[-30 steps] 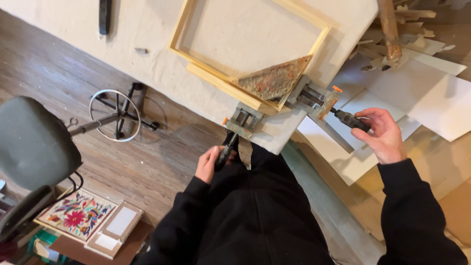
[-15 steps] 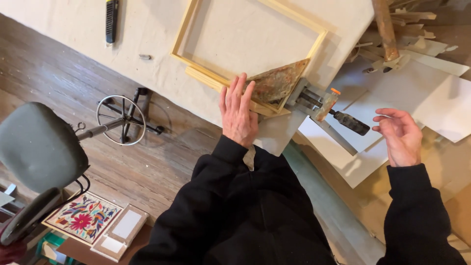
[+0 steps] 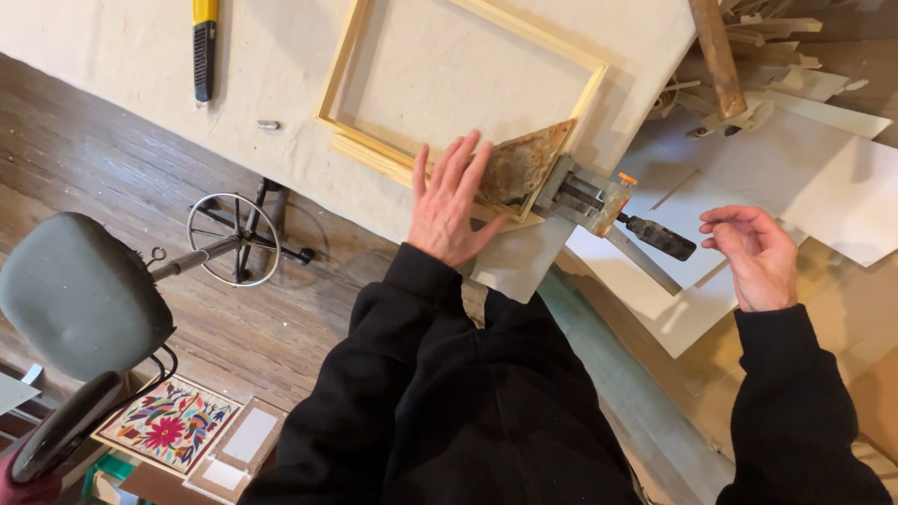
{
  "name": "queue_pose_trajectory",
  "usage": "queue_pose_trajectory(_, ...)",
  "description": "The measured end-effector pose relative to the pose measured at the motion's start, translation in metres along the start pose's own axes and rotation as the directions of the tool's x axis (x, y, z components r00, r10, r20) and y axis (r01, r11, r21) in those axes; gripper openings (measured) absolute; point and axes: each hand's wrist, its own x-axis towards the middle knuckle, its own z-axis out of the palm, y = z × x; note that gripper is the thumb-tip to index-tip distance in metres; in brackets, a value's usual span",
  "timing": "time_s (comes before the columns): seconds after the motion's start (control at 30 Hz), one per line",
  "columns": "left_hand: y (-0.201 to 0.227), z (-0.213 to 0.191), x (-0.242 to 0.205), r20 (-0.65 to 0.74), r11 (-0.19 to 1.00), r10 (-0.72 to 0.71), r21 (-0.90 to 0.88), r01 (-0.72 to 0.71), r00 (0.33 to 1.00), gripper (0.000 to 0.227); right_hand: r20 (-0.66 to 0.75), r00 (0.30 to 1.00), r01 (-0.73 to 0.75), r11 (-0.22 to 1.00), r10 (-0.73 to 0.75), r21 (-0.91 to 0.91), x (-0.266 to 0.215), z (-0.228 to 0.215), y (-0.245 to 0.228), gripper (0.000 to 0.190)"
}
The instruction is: Assembling, squaring, and clamping wooden frame pieces at a workbench.
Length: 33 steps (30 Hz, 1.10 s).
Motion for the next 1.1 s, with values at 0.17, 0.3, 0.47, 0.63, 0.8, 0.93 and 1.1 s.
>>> queue_pose_trajectory(0.17,-0.016,0.009,0.005,0.035,0.998,0.058,-0.002,-0.058,0.998,0.097,0.025,1.000,0.002,1.000,-0.002,-0.019,0.010,0.008,-0.009,0.019)
queue_pose_trajectory(0.3,-0.008,-0.007,0.011,0.016,0.992,0.122,-0.014,-0.122,0.992,0.093,0.039,0.999,0.000,0.997,0.003,-0.082,0.022,0.013,-0.012,0.020)
queue_pose_trajectory(0.47,-0.038,-0.021,0.028,0.011,0.991,0.097,-0.098,-0.095,0.995,0.088,0.068,0.998,0.017,0.991,-0.008,-0.131,0.045,0.035,-0.028,0.021)
queue_pose_trajectory(0.63,-0.099,-0.014,0.053,-0.029,0.967,0.171,0.198,-0.162,0.985,0.087,0.164,0.972,0.219,0.897,-0.167,-0.385,0.087,0.083,-0.059,0.033)
queue_pose_trajectory(0.8,-0.096,-0.032,0.027,0.018,0.947,0.201,0.252,-0.199,0.979,0.062,0.188,0.972,0.223,0.815,-0.142,-0.535,0.136,0.144,-0.086,0.048)
queue_pose_trajectory(0.93,-0.111,-0.031,0.010,0.193,0.963,0.180,0.168,-0.213,0.965,0.047,0.174,0.968,0.237,0.888,-0.181,-0.394,0.167,0.161,-0.074,0.039)
queue_pose_trajectory(1.1,-0.094,-0.066,0.030,0.228,0.912,0.325,0.180,-0.367,0.918,0.055,0.174,0.970,0.215,0.936,-0.171,-0.280,0.178,0.158,-0.064,0.028)
